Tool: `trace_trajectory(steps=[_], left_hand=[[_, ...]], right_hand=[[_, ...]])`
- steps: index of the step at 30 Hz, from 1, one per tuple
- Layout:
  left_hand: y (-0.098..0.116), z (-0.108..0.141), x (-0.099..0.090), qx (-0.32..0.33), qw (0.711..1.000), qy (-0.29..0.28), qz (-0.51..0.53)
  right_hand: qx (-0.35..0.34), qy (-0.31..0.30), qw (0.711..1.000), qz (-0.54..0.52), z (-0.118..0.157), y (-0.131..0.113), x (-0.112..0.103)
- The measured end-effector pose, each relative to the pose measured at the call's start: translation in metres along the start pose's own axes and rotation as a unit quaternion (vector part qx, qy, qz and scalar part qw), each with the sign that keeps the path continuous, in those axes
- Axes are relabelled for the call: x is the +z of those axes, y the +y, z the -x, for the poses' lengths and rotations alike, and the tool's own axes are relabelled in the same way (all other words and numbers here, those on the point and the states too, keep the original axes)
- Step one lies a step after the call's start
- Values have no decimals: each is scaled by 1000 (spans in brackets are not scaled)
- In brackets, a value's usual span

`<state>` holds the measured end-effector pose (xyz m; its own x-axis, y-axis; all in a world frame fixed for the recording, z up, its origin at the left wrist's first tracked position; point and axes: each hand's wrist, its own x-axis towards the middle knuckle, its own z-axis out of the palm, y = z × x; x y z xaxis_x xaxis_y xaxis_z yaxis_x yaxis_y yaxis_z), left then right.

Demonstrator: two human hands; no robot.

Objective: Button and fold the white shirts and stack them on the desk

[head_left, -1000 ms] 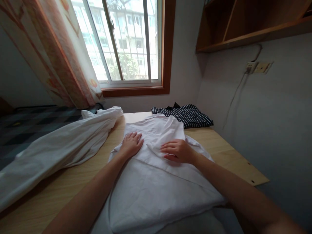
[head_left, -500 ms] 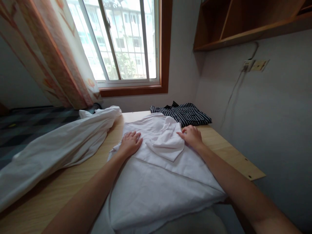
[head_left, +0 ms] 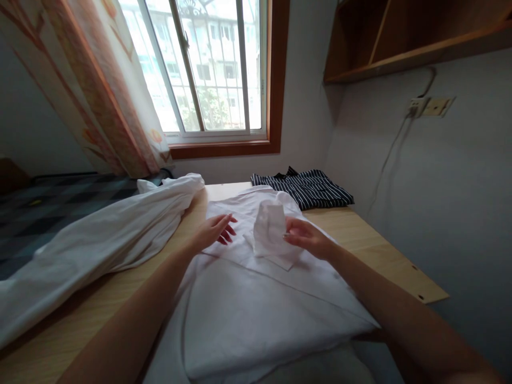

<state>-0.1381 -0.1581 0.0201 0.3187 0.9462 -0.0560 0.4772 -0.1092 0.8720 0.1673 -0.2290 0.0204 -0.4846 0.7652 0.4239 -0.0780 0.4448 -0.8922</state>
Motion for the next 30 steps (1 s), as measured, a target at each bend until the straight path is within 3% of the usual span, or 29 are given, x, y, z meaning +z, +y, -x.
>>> trace_trajectory(steps=[3,5,7,10,12,14,19,21,25,30], left_hand=[[11,11,4,-82,989,-106,64],[18,19,7,-128,977,-164,46],[24,26,11,-158,964,-213,-4],[32,35,20,-174,940,-281,-82],[39,42,28,-171,924,-320,-123],[47,49,38,-155,912,-342,-162],[55,55,55,-87,914,-333,-215],[53,51,53,-87,920,-328,-195],[51,44,33,-106,942,-300,-105],[50,48,1,-120,975,-186,-32]], right_hand=[[51,-197,978,-40,3,-7,5],[86,-258,962,-34,3,-3,3],[105,-195,975,-7,1,7,-3],[107,5,988,109,-3,28,-21],[102,87,962,239,-2,38,-37],[99,99,926,351,1,44,-54],[178,-9,875,450,15,47,-89],[189,-20,859,475,17,49,-98],[168,14,837,520,14,53,-99],[198,84,777,592,8,49,-79]])
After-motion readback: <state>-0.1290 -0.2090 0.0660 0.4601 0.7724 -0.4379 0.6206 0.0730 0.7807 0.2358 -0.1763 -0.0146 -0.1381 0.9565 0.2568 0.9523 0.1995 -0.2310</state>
